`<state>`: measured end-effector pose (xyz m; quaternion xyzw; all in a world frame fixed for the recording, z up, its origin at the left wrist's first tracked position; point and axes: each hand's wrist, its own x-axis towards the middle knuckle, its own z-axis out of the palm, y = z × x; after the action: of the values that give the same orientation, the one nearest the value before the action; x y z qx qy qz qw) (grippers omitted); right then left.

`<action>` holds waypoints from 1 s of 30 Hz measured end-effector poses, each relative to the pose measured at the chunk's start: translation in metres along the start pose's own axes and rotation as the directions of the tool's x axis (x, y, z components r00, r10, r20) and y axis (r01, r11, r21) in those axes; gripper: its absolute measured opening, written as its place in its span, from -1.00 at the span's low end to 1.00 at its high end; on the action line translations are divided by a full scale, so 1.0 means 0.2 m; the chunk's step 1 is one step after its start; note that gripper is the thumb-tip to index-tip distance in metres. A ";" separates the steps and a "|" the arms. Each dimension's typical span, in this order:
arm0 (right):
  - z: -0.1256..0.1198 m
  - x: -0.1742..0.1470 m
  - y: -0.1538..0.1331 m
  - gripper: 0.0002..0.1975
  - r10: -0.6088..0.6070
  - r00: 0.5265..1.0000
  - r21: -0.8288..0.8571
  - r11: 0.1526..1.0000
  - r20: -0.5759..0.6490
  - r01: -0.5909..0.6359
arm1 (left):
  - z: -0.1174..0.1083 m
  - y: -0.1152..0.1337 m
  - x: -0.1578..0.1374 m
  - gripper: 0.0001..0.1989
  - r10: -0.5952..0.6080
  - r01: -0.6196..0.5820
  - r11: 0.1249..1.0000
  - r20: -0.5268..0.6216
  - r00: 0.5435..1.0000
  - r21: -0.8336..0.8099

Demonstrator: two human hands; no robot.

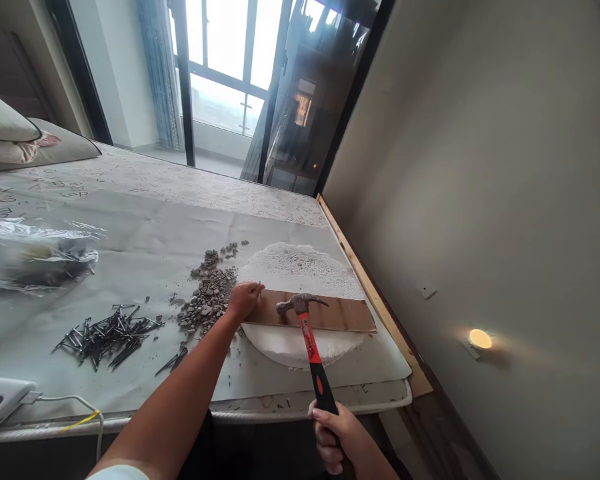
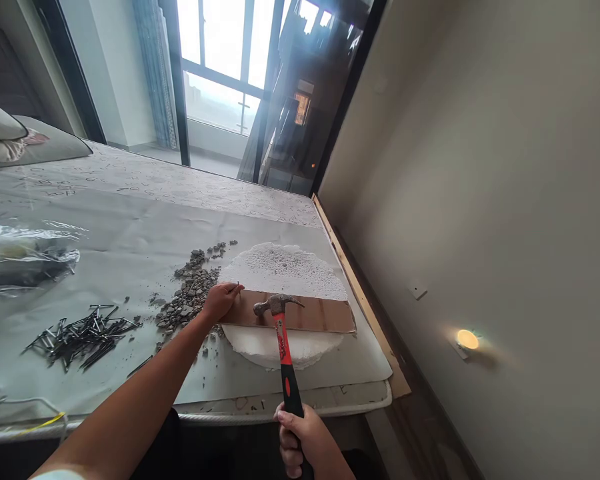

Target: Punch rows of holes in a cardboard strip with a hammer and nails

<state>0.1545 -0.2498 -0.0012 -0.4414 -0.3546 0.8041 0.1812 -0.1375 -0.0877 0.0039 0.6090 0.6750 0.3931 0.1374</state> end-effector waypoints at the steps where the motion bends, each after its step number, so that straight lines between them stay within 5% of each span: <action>1: 0.00 0.00 0.00 -0.42 0.003 1.000 0.001 1.000 -0.005 -0.003 | 0.00 0.00 0.00 -0.61 0.000 0.000 1.000 -0.002 1.000 0.003; 12: 0.03 -0.05 -0.04 -0.40 -0.048 0.993 -0.130 0.991 -0.104 0.034 | 0.01 0.01 -0.01 -0.62 0.141 -0.150 0.963 0.056 0.988 0.226; 23: 0.16 -0.16 -0.61 -0.62 -0.272 0.957 -0.552 0.816 -0.103 0.172 | 0.00 0.00 -0.04 -0.67 0.093 -0.110 0.964 0.078 0.993 0.244; 27: 0.21 -0.07 -0.62 -0.64 -0.308 0.944 -0.614 0.770 -0.119 0.174 | 0.01 0.00 -0.05 -0.66 0.085 -0.103 0.964 0.083 0.993 0.245; 30: 0.23 -0.01 -0.59 -0.64 -0.219 0.967 -0.648 0.757 -0.129 0.085 | 0.01 -0.01 -0.05 -0.67 0.078 -0.095 0.966 0.077 0.994 0.240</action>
<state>0.1138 -0.1894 0.1028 -0.5233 -0.6213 0.5707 0.1198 -0.1351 -0.0957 -0.0020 0.6629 0.6859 0.2925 0.0669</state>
